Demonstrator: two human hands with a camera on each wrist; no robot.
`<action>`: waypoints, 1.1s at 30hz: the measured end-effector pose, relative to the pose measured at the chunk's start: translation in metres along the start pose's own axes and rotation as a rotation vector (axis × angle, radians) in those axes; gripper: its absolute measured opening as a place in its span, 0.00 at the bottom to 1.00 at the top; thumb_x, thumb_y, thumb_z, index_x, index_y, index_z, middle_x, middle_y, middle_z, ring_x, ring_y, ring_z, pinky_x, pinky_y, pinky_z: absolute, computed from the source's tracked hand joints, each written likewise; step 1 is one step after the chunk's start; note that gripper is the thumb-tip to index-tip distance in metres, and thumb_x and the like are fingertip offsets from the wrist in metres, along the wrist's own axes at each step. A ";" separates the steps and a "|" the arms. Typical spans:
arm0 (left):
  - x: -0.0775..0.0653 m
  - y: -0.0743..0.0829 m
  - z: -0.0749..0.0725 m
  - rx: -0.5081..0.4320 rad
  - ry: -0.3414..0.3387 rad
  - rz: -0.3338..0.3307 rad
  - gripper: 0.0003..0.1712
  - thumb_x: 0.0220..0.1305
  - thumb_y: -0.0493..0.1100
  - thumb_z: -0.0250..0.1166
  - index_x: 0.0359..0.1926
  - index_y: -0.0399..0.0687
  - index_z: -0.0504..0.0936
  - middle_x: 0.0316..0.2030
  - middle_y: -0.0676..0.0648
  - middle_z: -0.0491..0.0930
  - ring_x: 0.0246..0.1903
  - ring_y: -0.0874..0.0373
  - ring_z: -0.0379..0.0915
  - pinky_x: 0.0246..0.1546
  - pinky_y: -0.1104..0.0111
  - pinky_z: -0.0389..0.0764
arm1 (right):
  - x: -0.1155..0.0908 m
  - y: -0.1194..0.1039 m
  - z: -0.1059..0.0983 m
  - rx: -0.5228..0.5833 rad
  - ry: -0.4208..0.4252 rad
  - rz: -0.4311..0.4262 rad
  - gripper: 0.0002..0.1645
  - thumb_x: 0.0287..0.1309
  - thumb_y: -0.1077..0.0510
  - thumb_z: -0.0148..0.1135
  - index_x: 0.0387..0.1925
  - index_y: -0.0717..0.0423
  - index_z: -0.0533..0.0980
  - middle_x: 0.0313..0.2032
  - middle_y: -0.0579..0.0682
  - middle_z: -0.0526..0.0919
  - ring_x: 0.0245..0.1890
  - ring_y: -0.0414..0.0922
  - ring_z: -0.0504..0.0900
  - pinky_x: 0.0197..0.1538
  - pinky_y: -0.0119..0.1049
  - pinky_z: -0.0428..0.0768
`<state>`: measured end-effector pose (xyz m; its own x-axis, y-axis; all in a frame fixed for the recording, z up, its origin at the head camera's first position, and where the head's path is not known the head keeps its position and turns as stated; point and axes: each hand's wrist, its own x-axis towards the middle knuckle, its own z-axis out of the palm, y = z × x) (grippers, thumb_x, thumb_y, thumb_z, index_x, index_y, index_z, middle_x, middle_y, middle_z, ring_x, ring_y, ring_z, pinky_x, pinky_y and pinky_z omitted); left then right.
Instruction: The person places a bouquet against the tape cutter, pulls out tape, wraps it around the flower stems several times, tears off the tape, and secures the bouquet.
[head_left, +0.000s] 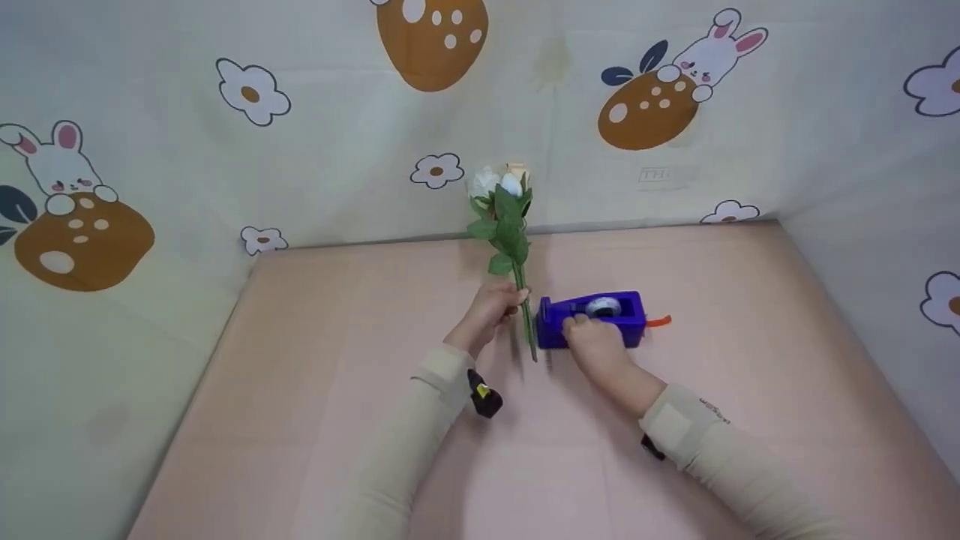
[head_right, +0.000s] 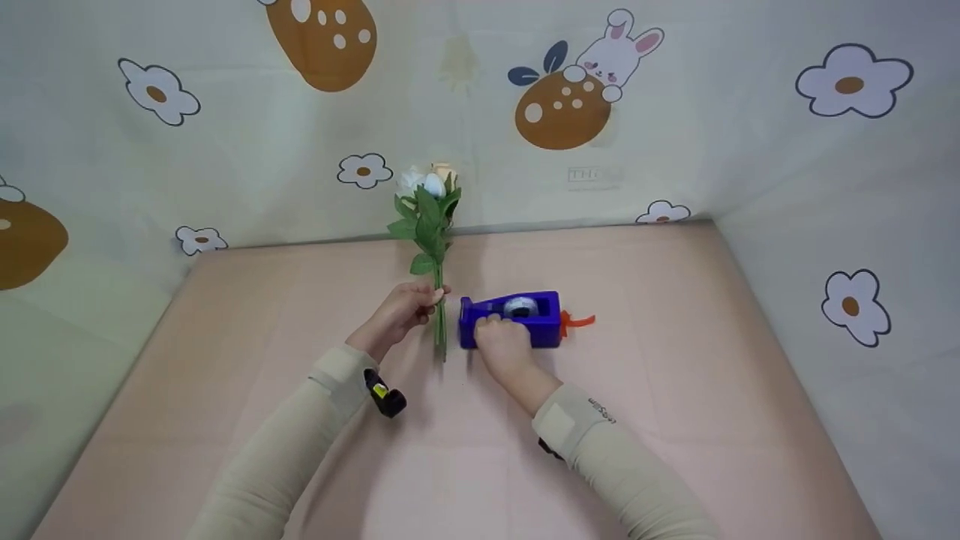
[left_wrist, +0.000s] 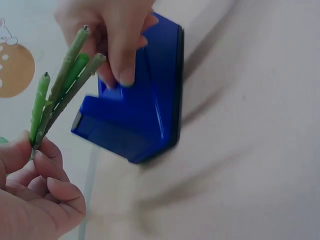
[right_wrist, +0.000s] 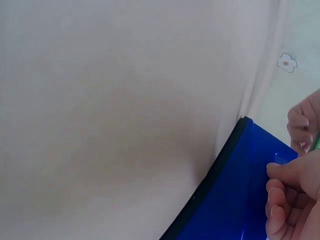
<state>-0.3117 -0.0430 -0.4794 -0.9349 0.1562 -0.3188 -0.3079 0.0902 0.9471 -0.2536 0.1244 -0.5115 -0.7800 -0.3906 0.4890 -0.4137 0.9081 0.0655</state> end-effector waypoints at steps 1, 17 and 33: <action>0.000 -0.001 -0.003 0.005 0.001 -0.004 0.07 0.62 0.38 0.58 0.27 0.42 0.77 0.17 0.52 0.65 0.19 0.62 0.57 0.25 0.69 0.59 | 0.000 -0.001 0.001 0.005 0.008 -0.001 0.07 0.44 0.68 0.65 0.18 0.61 0.74 0.18 0.55 0.77 0.14 0.48 0.75 0.15 0.40 0.72; 0.010 -0.021 -0.012 0.002 -0.029 -0.093 0.17 0.64 0.41 0.56 0.50 0.35 0.77 0.20 0.52 0.69 0.22 0.61 0.60 0.27 0.70 0.61 | 0.002 0.000 0.004 0.058 0.085 -0.006 0.08 0.44 0.69 0.62 0.17 0.62 0.71 0.16 0.56 0.76 0.14 0.49 0.76 0.14 0.42 0.72; 0.012 -0.022 -0.010 -0.101 -0.058 -0.082 0.16 0.65 0.37 0.54 0.48 0.28 0.75 0.21 0.51 0.72 0.22 0.62 0.69 0.34 0.66 0.73 | 0.014 -0.005 -0.004 0.209 -0.127 0.082 0.22 0.50 0.64 0.58 0.50 0.61 0.75 0.11 0.48 0.69 0.09 0.41 0.65 0.13 0.38 0.68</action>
<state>-0.3178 -0.0527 -0.5041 -0.8950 0.2092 -0.3940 -0.4018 0.0056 0.9157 -0.2610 0.1149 -0.5017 -0.8623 -0.3447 0.3710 -0.4242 0.8918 -0.1574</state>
